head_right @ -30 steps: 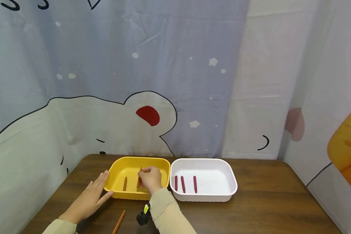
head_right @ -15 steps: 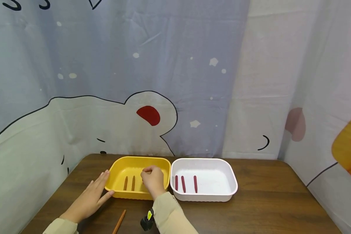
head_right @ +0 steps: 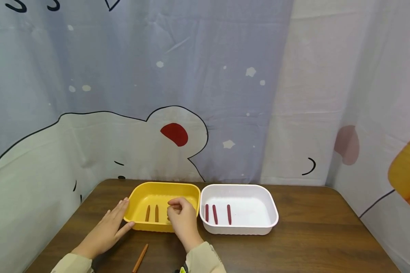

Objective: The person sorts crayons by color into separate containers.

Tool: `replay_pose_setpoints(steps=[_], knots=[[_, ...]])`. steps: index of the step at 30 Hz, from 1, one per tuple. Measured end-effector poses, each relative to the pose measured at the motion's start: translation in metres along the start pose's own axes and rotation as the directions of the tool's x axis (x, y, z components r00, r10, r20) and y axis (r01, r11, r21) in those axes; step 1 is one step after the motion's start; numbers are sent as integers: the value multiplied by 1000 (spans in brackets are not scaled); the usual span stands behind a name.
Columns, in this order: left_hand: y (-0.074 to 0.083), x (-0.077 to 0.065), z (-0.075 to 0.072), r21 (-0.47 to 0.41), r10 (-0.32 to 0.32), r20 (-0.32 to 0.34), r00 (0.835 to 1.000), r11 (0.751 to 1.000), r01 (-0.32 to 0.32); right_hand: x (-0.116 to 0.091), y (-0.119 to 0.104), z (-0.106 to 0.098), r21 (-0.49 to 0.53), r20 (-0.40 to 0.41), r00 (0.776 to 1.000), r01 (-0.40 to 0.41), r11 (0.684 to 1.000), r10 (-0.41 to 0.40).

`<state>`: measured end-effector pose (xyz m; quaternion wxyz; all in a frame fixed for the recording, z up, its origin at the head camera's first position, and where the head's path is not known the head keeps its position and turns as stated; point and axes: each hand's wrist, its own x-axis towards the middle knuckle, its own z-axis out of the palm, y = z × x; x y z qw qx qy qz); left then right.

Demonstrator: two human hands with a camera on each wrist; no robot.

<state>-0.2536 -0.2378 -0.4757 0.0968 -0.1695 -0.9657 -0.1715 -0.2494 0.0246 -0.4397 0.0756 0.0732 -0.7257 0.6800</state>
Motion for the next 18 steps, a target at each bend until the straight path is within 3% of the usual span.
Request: replay_pose_setpoints(steps=[7,18], knots=[[0,-1,1,1,8,-9,1000,1000,-8,-24,-2,1,-12,19,1000,23,1000,-23],[0,-1,0,6,4,-12,1000,1000,-4,-54,15,21,-77,169,985,32,997,-18]])
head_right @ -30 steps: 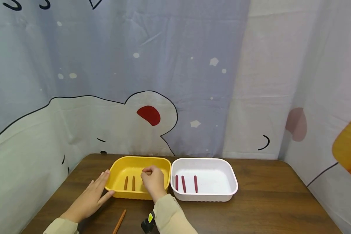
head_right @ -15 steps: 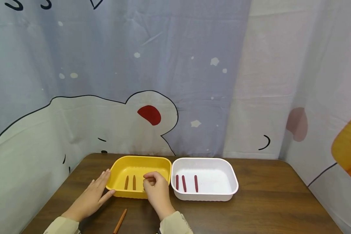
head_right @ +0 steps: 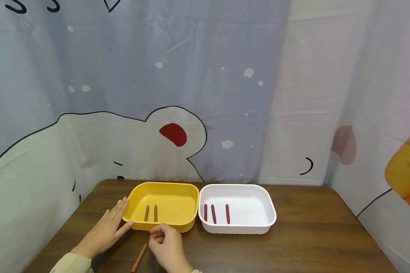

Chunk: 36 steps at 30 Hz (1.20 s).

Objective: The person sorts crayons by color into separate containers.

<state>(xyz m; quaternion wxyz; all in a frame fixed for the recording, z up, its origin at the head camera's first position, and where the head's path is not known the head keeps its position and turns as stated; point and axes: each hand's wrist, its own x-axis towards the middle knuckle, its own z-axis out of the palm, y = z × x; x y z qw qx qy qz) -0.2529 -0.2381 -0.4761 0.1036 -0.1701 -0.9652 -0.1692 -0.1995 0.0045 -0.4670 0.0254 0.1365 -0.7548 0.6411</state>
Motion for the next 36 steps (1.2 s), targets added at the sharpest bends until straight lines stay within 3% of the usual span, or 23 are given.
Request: replay_pose_setpoints(steps=[6,11,20,27,36], knots=[[1,1,0,-13,3,2,1000,1000,-3,-1,11,10,-54,75,993,-89,995,93],[2,3,0,-23,-6,19,1000,1000,6,-1,16,16,-131,51,986,-154,979,162],[2,1,-2,-16,-11,16,1000,1000,11,1,19,24,-248,42,994,-83,965,96],[1,1,-1,-20,-27,36,999,999,28,3,18,33,-299,56,991,-97,949,119],[1,2,-2,-32,-15,39,999,999,17,6,8,43,-440,40,985,-135,888,170]])
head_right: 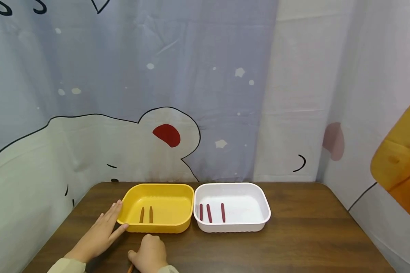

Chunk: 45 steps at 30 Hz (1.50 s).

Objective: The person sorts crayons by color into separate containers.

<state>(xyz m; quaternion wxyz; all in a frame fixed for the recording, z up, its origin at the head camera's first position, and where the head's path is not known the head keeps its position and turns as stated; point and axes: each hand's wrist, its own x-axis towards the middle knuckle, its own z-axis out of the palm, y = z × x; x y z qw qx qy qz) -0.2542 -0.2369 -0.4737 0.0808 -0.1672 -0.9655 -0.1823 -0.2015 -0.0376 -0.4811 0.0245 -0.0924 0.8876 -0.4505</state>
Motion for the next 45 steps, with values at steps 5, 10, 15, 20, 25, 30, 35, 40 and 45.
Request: replay_pose_setpoints(steps=[5,10,15,20,25,30,35,40,45], knots=[[0,-1,-1,-7,-1,-1,1000,1000,1,1,-2,1,-10,19,1000,-22,1000,22],[0,-1,-1,-7,-3,1,1000,1000,3,2,0,1,3,24,999,-28,1000,28],[1,0,-1,-5,-8,7,1000,1000,8,3,3,1,-1,24,999,-27,1000,27],[1,1,0,-3,-10,7,1000,1000,10,4,5,0,-18,1,1000,-19,1000,19],[1,0,0,12,-6,-2,1000,1000,6,2,9,-1,51,-10,1000,3,999,-3],[2,-1,-1,22,-9,-3,1000,1000,10,-1,12,-6,159,8,1000,3,987,-4],[3,-2,-1,16,-8,-6,1000,1000,8,-5,15,-10,257,-16,1000,30,966,-27],[2,-1,0,3,-6,-4,1000,1000,6,-7,19,-15,370,9,1000,19,929,-24],[1,-1,1,3,-1,-10,1000,1000,1,-7,21,-22,463,20,999,16,886,-28]])
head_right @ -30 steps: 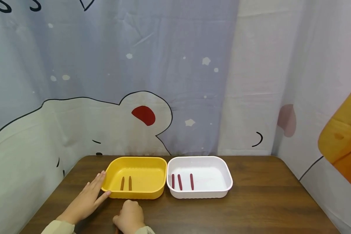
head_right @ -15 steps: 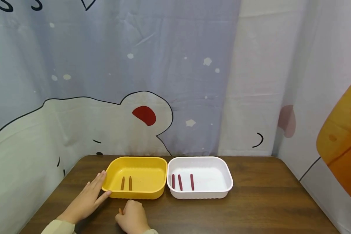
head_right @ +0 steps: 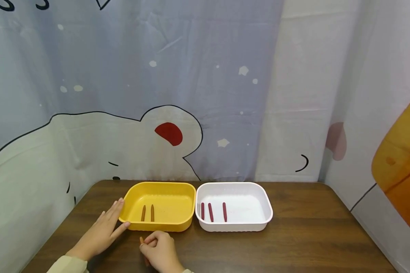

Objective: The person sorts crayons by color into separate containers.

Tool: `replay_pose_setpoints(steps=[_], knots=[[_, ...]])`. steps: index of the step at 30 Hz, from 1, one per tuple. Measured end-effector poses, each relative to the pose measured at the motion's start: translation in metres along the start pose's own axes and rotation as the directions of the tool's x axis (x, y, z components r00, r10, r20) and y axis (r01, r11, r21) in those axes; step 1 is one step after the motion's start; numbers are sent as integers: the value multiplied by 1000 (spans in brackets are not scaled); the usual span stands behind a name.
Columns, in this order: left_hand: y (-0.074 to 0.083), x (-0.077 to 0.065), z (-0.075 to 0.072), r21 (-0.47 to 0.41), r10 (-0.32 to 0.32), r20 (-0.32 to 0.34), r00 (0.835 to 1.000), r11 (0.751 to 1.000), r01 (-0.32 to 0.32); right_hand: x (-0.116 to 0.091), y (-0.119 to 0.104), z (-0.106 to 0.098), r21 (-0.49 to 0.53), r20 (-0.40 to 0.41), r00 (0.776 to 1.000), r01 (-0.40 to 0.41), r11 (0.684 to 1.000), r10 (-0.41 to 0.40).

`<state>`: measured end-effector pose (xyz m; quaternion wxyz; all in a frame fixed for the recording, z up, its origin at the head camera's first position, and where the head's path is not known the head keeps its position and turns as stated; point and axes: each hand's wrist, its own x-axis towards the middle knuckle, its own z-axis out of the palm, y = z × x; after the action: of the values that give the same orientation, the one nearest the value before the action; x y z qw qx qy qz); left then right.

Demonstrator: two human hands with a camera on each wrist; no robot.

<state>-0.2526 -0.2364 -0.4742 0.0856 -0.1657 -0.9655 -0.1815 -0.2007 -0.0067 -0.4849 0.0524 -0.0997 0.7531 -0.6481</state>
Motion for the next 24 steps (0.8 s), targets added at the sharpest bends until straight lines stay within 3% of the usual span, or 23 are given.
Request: replay_pose_setpoints(steps=[5,9,12,24], knots=[[1,0,-1,3,4,-12,1000,1000,-4,2,-4,-7,105,-24,1000,-2,994,4],[2,0,-1,4,3,-14,1000,1000,-3,6,-12,-14,254,0,999,-44,966,46],[2,0,-1,6,1,-14,1000,1000,-1,9,-20,-20,310,24,998,-63,949,58],[2,-1,-1,15,10,-21,1000,1000,-10,31,-38,-36,245,7,1000,-10,969,8]])
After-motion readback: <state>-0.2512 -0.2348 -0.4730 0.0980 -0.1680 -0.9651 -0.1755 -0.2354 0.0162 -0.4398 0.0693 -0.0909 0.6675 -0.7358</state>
